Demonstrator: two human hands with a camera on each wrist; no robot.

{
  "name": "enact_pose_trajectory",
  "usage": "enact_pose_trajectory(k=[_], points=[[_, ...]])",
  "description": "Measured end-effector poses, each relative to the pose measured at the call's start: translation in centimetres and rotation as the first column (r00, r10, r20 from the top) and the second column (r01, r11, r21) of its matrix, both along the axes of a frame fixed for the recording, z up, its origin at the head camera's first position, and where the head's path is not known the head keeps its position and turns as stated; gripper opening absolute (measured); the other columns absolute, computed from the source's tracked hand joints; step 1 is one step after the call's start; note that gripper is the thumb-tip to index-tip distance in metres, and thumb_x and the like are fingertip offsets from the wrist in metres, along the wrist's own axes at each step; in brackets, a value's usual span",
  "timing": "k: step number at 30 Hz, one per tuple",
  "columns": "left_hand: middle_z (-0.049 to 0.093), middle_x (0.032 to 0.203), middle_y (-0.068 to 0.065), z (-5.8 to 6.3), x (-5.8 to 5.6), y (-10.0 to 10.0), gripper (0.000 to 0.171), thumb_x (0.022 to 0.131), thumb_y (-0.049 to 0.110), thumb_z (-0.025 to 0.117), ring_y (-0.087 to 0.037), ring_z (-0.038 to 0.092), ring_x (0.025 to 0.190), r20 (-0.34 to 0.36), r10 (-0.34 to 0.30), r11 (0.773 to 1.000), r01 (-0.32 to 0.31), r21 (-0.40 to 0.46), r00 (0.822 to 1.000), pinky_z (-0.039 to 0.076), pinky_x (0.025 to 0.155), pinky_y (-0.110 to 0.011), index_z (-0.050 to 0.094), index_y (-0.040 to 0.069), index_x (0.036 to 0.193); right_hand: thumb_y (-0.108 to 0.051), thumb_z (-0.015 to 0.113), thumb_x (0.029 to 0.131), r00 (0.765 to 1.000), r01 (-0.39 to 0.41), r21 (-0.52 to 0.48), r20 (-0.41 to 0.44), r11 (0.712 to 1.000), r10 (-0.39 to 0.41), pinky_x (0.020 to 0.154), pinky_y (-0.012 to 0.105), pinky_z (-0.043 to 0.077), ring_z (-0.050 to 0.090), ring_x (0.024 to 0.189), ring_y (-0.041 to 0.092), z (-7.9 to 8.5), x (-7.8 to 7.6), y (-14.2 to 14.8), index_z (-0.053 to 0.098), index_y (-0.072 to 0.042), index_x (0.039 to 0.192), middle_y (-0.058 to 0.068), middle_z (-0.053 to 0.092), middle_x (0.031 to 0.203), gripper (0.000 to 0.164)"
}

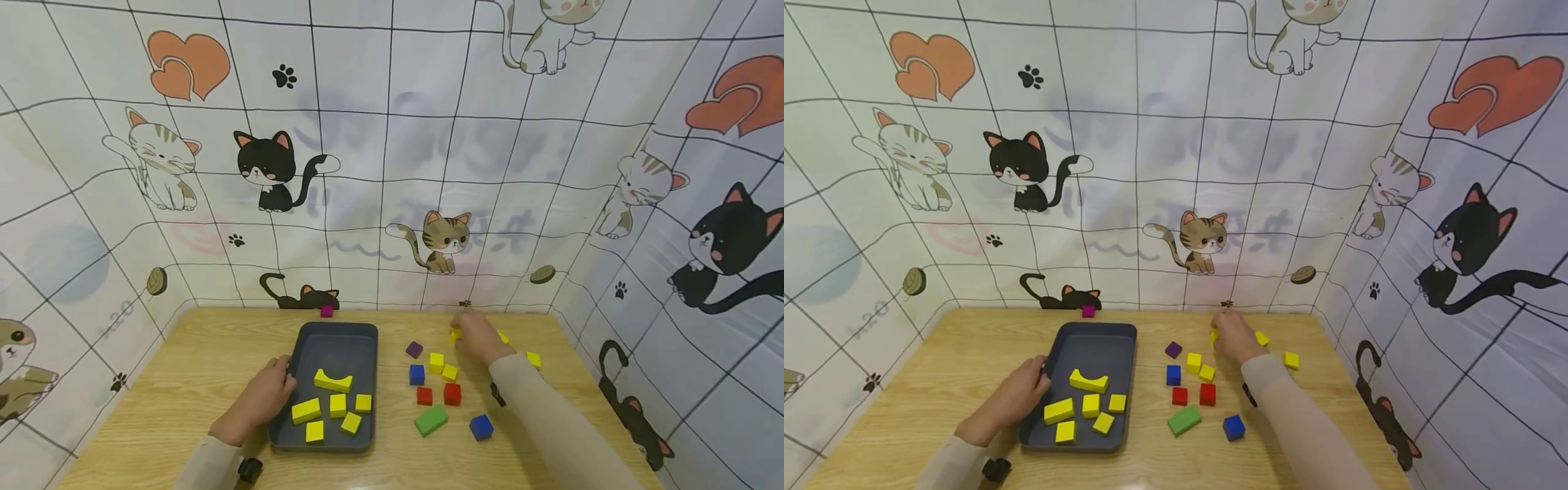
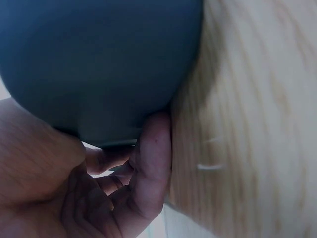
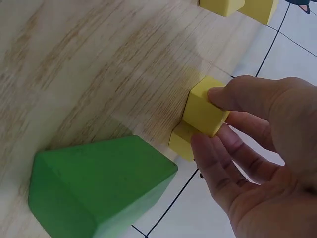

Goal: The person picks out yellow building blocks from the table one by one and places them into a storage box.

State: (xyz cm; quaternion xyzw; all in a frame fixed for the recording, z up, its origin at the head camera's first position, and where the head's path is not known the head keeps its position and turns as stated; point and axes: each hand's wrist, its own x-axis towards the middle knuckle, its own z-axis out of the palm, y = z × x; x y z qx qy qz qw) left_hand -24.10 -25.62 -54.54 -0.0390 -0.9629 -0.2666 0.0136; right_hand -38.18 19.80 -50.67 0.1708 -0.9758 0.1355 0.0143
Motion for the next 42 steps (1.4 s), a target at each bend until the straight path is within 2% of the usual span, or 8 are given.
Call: enact_pose_trajectory(k=[8, 19, 31, 37, 42], points=[[0.064, 0.127, -0.022, -0.1, 0.3, 0.0, 0.052, 0.105, 0.016, 0.054, -0.023, 0.064, 0.099, 0.020, 0.016, 1.000, -0.016, -0.005, 1.000, 0.058, 0.091, -0.046, 0.049, -0.010, 0.150, -0.003, 0.083, 0.088, 1.000, -0.018, -0.023, -0.001, 1.000, 0.018, 0.103, 0.047, 0.057, 0.065, 0.114, 0.031, -0.2, 0.3, -0.2, 0.076, 0.001, 0.122, 0.016, 0.070, 0.120, 0.035], [0.064, 0.122, -0.021, -0.1, 0.0, 0.1, 0.052, 0.104, 0.015, 0.054, -0.022, 0.061, 0.093, 0.005, 0.007, 1.000, -0.007, -0.013, 1.000, 0.056, 0.086, -0.044, 0.050, -0.011, 0.148, -0.003, 0.084, 0.088, 0.999, -0.032, -0.024, -0.031, 0.999, 0.032, 0.102, 0.048, 0.058, 0.067, 0.113, 0.032, 0.0, 0.3, -0.1, 0.076, 0.003, 0.122, 0.017, 0.071, 0.119, 0.036], [0.064, 0.123, -0.020, 0.1, 0.0, 0.2, 0.052, 0.105, 0.016, 0.054, -0.022, 0.062, 0.096, 0.016, 0.011, 1.000, -0.011, -0.019, 1.000, 0.058, 0.089, -0.045, 0.049, -0.011, 0.149, -0.008, 0.084, 0.090, 0.994, -0.066, -0.055, -0.092, 0.996, 0.061, 0.101, 0.047, 0.058, 0.068, 0.112, 0.030, 1.1, 1.5, -1.2, 0.074, 0.001, 0.128, 0.015, 0.072, 0.122, 0.041], [0.064, 0.125, -0.021, 0.1, 0.0, 0.2, 0.052, 0.106, 0.017, 0.054, -0.023, 0.062, 0.097, 0.020, 0.007, 1.000, -0.007, -0.021, 1.000, 0.058, 0.090, -0.046, 0.049, -0.011, 0.150, -0.011, 0.082, 0.090, 0.995, -0.075, -0.087, -0.074, 0.993, 0.068, 0.098, 0.043, 0.060, 0.066, 0.109, 0.025, 1.9, 2.4, -2.8, 0.073, -0.004, 0.133, 0.011, 0.069, 0.125, 0.045], [0.063, 0.125, -0.023, 0.1, 0.0, 0.2, 0.052, 0.105, 0.016, 0.053, -0.024, 0.062, 0.097, 0.017, 0.006, 1.000, -0.006, -0.019, 1.000, 0.058, 0.089, -0.047, 0.048, -0.012, 0.149, -0.011, 0.083, 0.089, 0.990, -0.118, -0.113, -0.096, 0.986, 0.108, 0.088, 0.034, 0.061, 0.062, 0.097, 0.019, 2.5, 3.2, -4.4, 0.073, -0.004, 0.133, 0.011, 0.066, 0.120, 0.045]])
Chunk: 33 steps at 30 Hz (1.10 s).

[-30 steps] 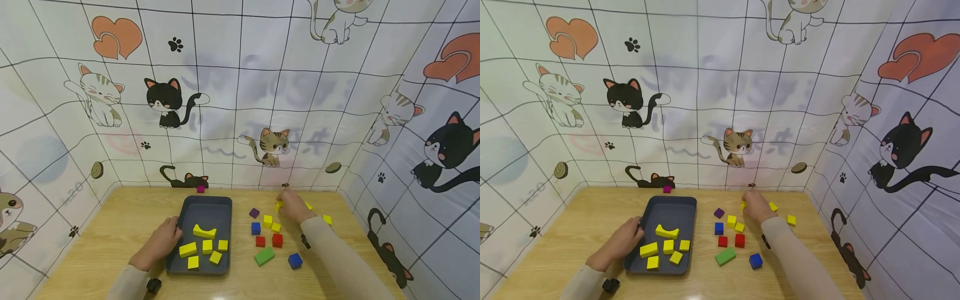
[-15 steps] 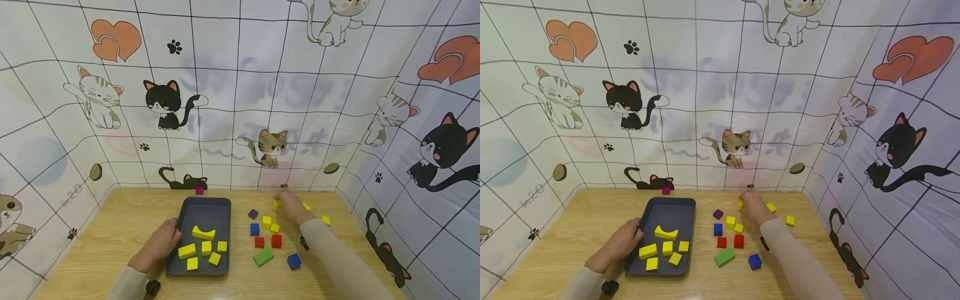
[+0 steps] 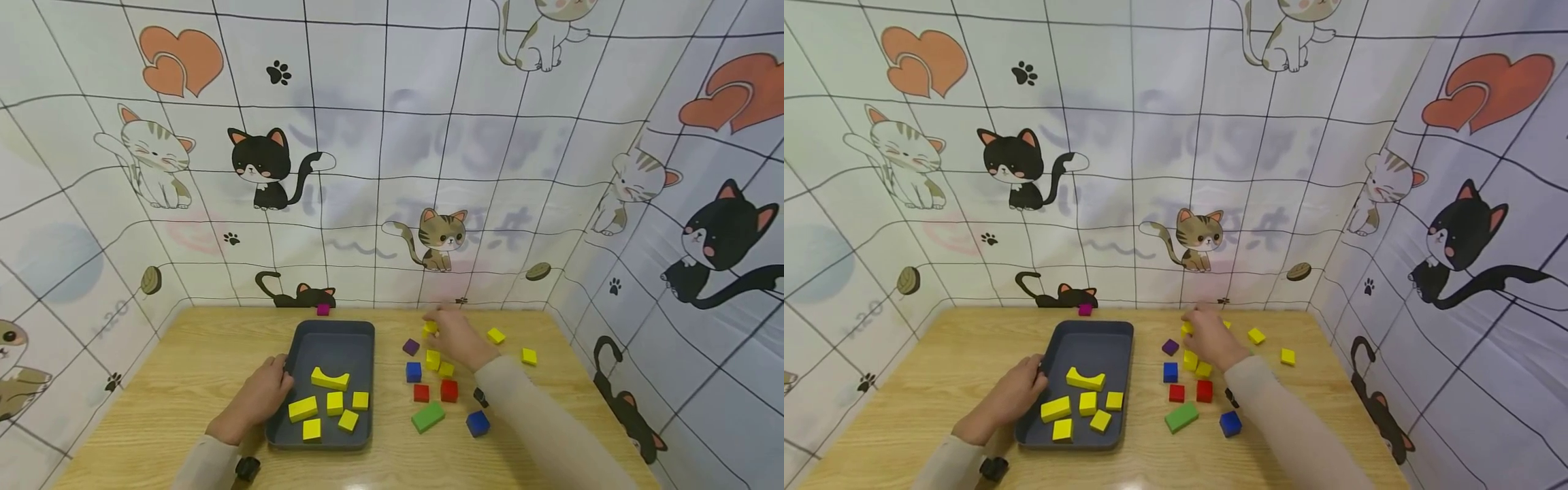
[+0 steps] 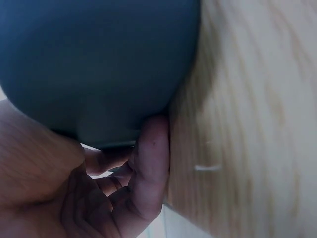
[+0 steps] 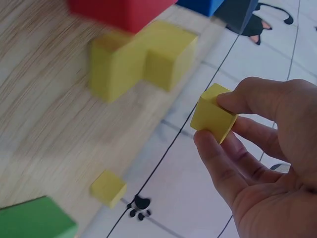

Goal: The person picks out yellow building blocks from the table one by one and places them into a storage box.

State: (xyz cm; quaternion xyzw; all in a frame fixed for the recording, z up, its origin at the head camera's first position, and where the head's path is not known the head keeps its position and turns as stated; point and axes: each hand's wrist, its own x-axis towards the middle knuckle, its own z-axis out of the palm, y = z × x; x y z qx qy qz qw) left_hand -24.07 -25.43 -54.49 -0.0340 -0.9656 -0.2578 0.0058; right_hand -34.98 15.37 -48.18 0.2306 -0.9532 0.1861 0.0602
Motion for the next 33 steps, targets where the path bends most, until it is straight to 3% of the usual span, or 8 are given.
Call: enact_pose_trajectory(k=[5, 8, 13, 17, 23, 28, 33], points=[[0.064, 0.127, -0.023, 0.1, 0.0, -0.1, 0.053, 0.105, 0.016, 0.053, -0.024, 0.064, 0.099, 0.000, -0.004, 1.000, 0.004, 0.000, 1.000, 0.059, 0.092, -0.048, 0.048, -0.012, 0.149, -0.010, 0.082, 0.090, 0.999, -0.044, -0.006, 0.005, 0.999, 0.044, 0.080, 0.030, 0.060, 0.063, 0.092, 0.015, 0.4, 0.8, -1.9, 0.073, -0.003, 0.133, 0.011, 0.069, 0.120, 0.045], [0.064, 0.127, -0.023, 0.0, 0.0, -0.2, 0.053, 0.106, 0.017, 0.054, -0.023, 0.064, 0.099, 0.001, -0.003, 1.000, 0.003, -0.001, 1.000, 0.059, 0.091, -0.047, 0.048, -0.012, 0.150, -0.013, 0.082, 0.091, 0.998, -0.064, 0.010, 0.015, 0.998, 0.064, 0.082, 0.031, 0.061, 0.065, 0.093, 0.015, 0.6, 1.3, -3.2, 0.072, -0.006, 0.136, 0.010, 0.071, 0.125, 0.046], [0.064, 0.125, -0.022, -0.1, -0.1, -0.3, 0.053, 0.105, 0.016, 0.054, -0.023, 0.063, 0.097, -0.006, -0.004, 1.000, 0.004, 0.001, 1.000, 0.059, 0.089, -0.046, 0.049, -0.012, 0.150, -0.014, 0.081, 0.091, 0.985, -0.165, 0.033, -0.036, 0.986, 0.166, 0.080, 0.027, 0.059, 0.066, 0.093, 0.015, 0.7, 2.5, -5.2, 0.073, -0.006, 0.135, 0.009, 0.070, 0.123, 0.045], [0.064, 0.125, -0.022, -0.3, -0.1, -0.2, 0.052, 0.106, 0.016, 0.054, -0.022, 0.063, 0.097, -0.005, -0.002, 1.000, 0.002, 0.002, 1.000, 0.058, 0.089, -0.045, 0.049, -0.011, 0.150, -0.014, 0.080, 0.094, 0.972, -0.235, 0.030, -0.022, 0.972, 0.235, 0.082, 0.025, 0.060, 0.068, 0.094, 0.015, 1.1, 3.9, -6.9, 0.072, -0.005, 0.136, 0.009, 0.070, 0.123, 0.043], [0.064, 0.125, -0.022, -0.2, -0.1, -0.2, 0.052, 0.106, 0.016, 0.053, -0.022, 0.063, 0.096, -0.006, -0.002, 1.000, 0.002, 0.003, 1.000, 0.058, 0.087, -0.045, 0.049, -0.011, 0.150, -0.017, 0.079, 0.095, 0.962, -0.274, 0.070, 0.011, 0.959, 0.273, 0.084, 0.022, 0.058, 0.063, 0.092, 0.009, 1.0, 5.4, -9.4, 0.073, -0.009, 0.135, 0.006, 0.070, 0.124, 0.042], [0.064, 0.125, -0.022, -0.2, 0.0, -0.2, 0.052, 0.106, 0.016, 0.053, -0.022, 0.064, 0.095, -0.012, -0.004, 1.000, 0.004, 0.004, 1.000, 0.058, 0.087, -0.045, 0.049, -0.011, 0.150, -0.016, 0.078, 0.095, 0.953, -0.301, 0.090, 0.060, 0.949, 0.297, 0.078, 0.014, 0.054, 0.059, 0.087, 0.005, 0.1, 6.0, -10.8, 0.073, -0.012, 0.136, 0.003, 0.068, 0.125, 0.041], [0.065, 0.124, -0.022, -0.2, 0.1, -0.2, 0.052, 0.106, 0.016, 0.053, -0.022, 0.063, 0.095, -0.019, -0.003, 1.000, 0.003, 0.003, 1.000, 0.058, 0.086, -0.044, 0.049, -0.012, 0.149, -0.018, 0.080, 0.094, 0.945, -0.325, 0.124, 0.063, 0.937, 0.320, 0.079, 0.013, 0.054, 0.058, 0.086, 0.004, -0.2, 6.4, -11.4, 0.074, -0.015, 0.134, 0.001, 0.069, 0.122, 0.040]])
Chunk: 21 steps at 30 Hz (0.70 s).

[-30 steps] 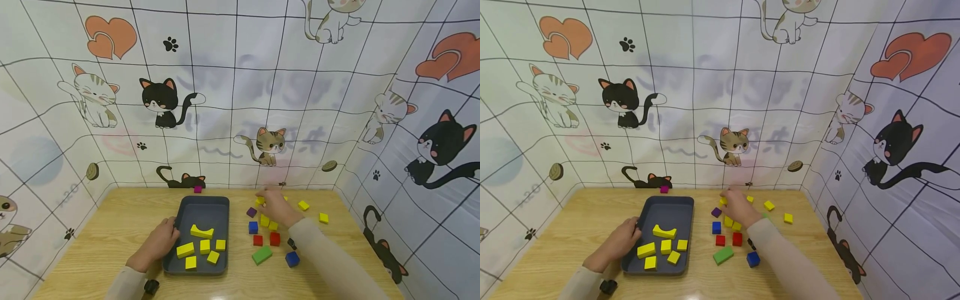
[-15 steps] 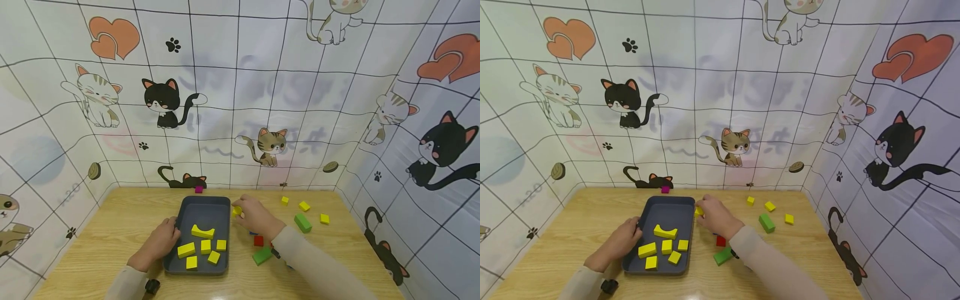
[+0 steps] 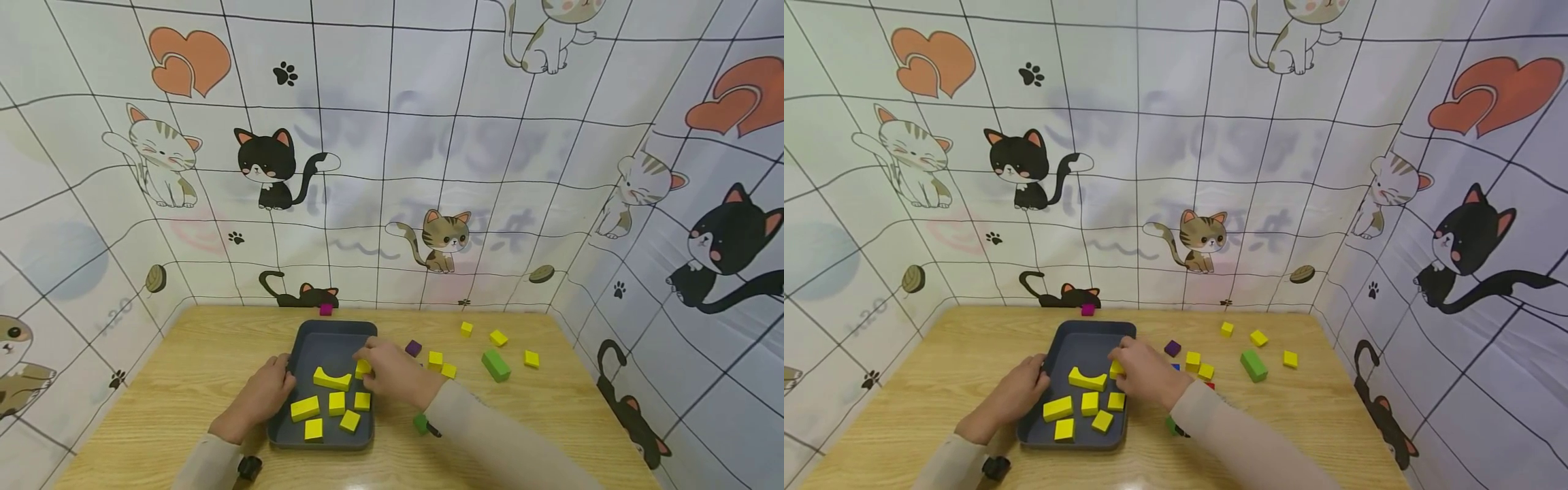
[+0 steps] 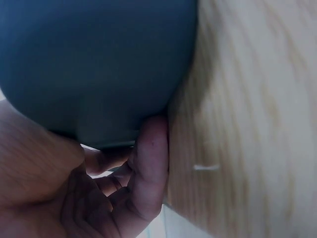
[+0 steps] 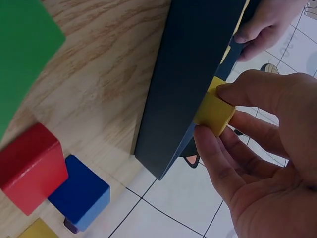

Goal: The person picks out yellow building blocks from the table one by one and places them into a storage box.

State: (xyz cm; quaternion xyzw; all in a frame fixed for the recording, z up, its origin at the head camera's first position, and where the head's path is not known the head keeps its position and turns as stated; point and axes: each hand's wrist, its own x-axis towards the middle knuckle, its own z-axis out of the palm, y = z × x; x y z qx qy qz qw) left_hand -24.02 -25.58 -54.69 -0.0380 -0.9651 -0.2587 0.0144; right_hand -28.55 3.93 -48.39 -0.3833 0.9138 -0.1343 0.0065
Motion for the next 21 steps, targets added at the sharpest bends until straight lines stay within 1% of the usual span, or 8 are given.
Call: enact_pose_trajectory(k=[6, 12, 18, 21], points=[[0.065, 0.124, -0.022, 0.0, 0.0, 0.1, 0.051, 0.105, 0.016, 0.053, -0.022, 0.064, 0.096, 0.007, 0.004, 1.000, -0.004, -0.003, 1.000, 0.059, 0.088, -0.045, 0.050, -0.011, 0.149, -0.020, 0.081, 0.094, 0.998, -0.029, 0.033, -0.056, 0.999, 0.031, 0.074, 0.014, 0.053, 0.060, 0.088, 0.004, -0.3, 0.3, -0.1, 0.076, -0.017, 0.132, 0.001, 0.070, 0.121, 0.039], [0.065, 0.124, -0.022, 0.0, 0.0, 0.1, 0.051, 0.105, 0.015, 0.053, -0.022, 0.064, 0.097, 0.002, -0.001, 1.000, 0.001, -0.004, 1.000, 0.058, 0.089, -0.046, 0.050, -0.012, 0.149, -0.020, 0.080, 0.094, 0.998, -0.043, 0.015, -0.053, 0.999, 0.044, 0.076, 0.014, 0.053, 0.062, 0.090, 0.004, -0.5, 0.2, 0.2, 0.076, -0.018, 0.133, 0.001, 0.069, 0.123, 0.040], [0.064, 0.126, -0.022, 0.0, -0.1, 0.1, 0.052, 0.105, 0.016, 0.054, -0.022, 0.063, 0.096, 0.012, 0.005, 1.000, -0.005, -0.008, 1.000, 0.059, 0.090, -0.045, 0.049, -0.011, 0.149, -0.020, 0.080, 0.094, 0.998, -0.030, -0.032, -0.061, 0.999, 0.028, 0.080, 0.015, 0.054, 0.060, 0.091, 0.004, -0.5, -0.2, 0.7, 0.076, -0.017, 0.131, 0.001, 0.069, 0.120, 0.038], [0.064, 0.127, -0.022, 0.1, -0.1, 0.0, 0.053, 0.106, 0.017, 0.054, -0.022, 0.064, 0.097, 0.018, 0.006, 1.000, -0.005, -0.010, 1.000, 0.059, 0.091, -0.046, 0.049, -0.010, 0.150, -0.021, 0.080, 0.094, 0.997, -0.008, -0.041, -0.081, 0.999, 0.005, 0.074, 0.015, 0.054, 0.061, 0.089, 0.005, -0.4, -0.5, 1.1, 0.077, -0.017, 0.130, 0.001, 0.070, 0.121, 0.037]])
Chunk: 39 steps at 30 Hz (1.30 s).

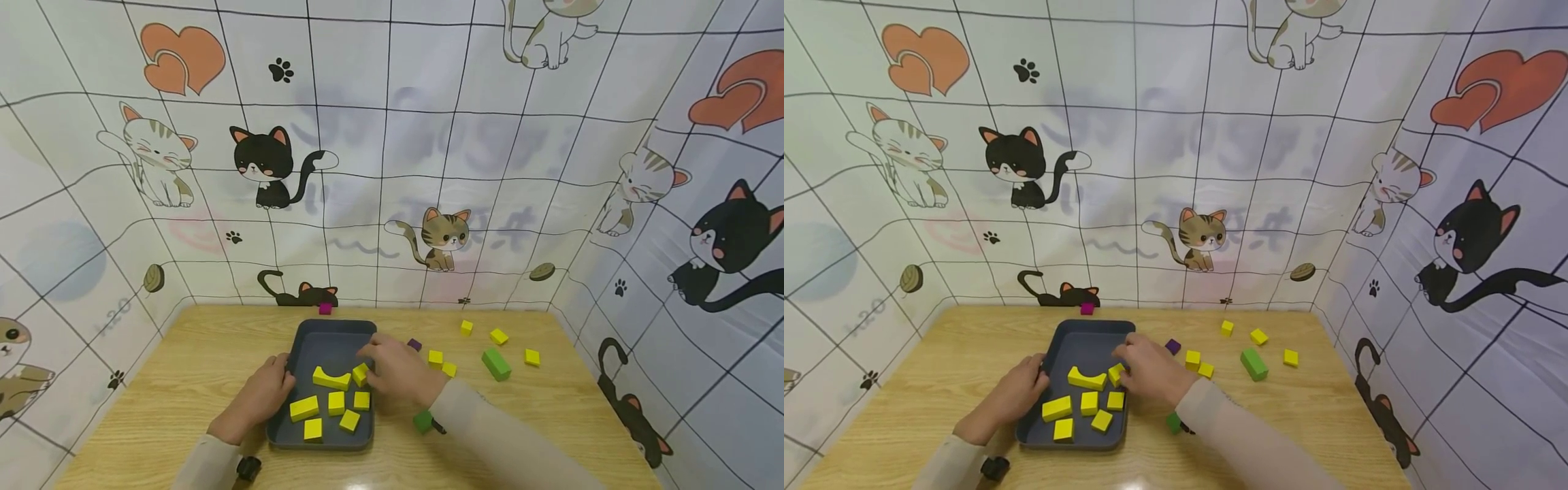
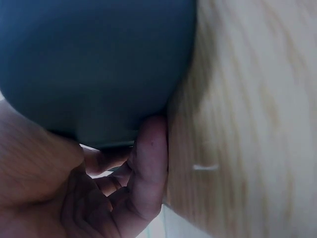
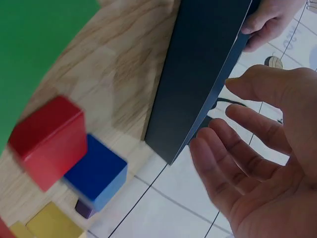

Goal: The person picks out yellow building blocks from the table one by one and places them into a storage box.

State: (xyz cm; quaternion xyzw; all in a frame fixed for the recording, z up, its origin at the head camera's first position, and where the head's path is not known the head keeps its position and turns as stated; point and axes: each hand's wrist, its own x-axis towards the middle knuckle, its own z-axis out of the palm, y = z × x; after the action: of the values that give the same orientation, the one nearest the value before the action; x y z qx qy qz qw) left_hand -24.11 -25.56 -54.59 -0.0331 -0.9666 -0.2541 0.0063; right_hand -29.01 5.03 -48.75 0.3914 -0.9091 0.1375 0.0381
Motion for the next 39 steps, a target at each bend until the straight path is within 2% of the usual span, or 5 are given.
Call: enact_pose_trajectory(k=[4, 10, 17, 28, 39], points=[[0.064, 0.129, -0.022, 0.0, -0.1, -0.1, 0.053, 0.106, 0.018, 0.054, -0.023, 0.065, 0.100, 0.004, 0.002, 1.000, -0.002, -0.003, 1.000, 0.059, 0.095, -0.049, 0.049, -0.010, 0.151, -0.024, 0.078, 0.094, 0.999, 0.042, 0.005, -0.009, 0.999, -0.041, 0.071, 0.019, 0.055, 0.062, 0.095, 0.010, 0.2, -0.5, 0.8, 0.076, -0.019, 0.132, 0.002, 0.068, 0.125, 0.038], [0.064, 0.128, -0.021, -0.2, -0.2, -0.2, 0.052, 0.106, 0.018, 0.053, -0.023, 0.066, 0.102, 0.002, 0.000, 1.000, 0.000, -0.007, 1.000, 0.059, 0.096, -0.050, 0.049, -0.010, 0.150, -0.029, 0.080, 0.094, 0.994, 0.108, -0.018, 0.014, 0.994, -0.108, 0.085, 0.034, 0.061, 0.064, 0.110, 0.017, 0.1, -1.3, 2.5, 0.074, -0.020, 0.135, 0.002, 0.066, 0.126, 0.042], [0.064, 0.129, -0.021, -0.1, -0.3, -0.1, 0.053, 0.106, 0.018, 0.053, -0.024, 0.065, 0.102, 0.003, 0.003, 1.000, -0.003, -0.009, 1.000, 0.059, 0.097, -0.051, 0.049, -0.010, 0.151, -0.030, 0.080, 0.093, 0.989, 0.150, -0.041, -0.011, 0.988, -0.150, 0.086, 0.035, 0.059, 0.062, 0.109, 0.018, -0.3, -2.5, 5.2, 0.074, -0.019, 0.135, 0.002, 0.066, 0.127, 0.044], [0.064, 0.127, -0.021, -0.1, -0.3, 0.1, 0.052, 0.106, 0.017, 0.054, -0.022, 0.063, 0.098, 0.003, 0.005, 1.000, -0.005, 0.000, 1.000, 0.059, 0.094, -0.049, 0.049, -0.009, 0.150, -0.034, 0.084, 0.089, 0.958, 0.261, -0.036, 0.134, 0.965, -0.254, 0.100, 0.044, 0.057, 0.062, 0.115, 0.022, -1.3, -3.9, 9.4, 0.073, -0.017, 0.136, 0.006, 0.063, 0.133, 0.052], [0.064, 0.126, -0.020, 0.0, 0.0, 0.0, 0.051, 0.106, 0.017, 0.054, -0.022, 0.063, 0.098, 0.006, 0.006, 1.000, -0.006, 0.010, 1.000, 0.060, 0.094, -0.049, 0.050, -0.010, 0.149, -0.030, 0.088, 0.086, 0.933, 0.288, -0.030, 0.235, 0.957, -0.273, 0.090, 0.042, 0.058, 0.063, 0.104, 0.023, -1.3, -3.9, 11.4, 0.076, -0.012, 0.131, 0.009, 0.067, 0.128, 0.050]])
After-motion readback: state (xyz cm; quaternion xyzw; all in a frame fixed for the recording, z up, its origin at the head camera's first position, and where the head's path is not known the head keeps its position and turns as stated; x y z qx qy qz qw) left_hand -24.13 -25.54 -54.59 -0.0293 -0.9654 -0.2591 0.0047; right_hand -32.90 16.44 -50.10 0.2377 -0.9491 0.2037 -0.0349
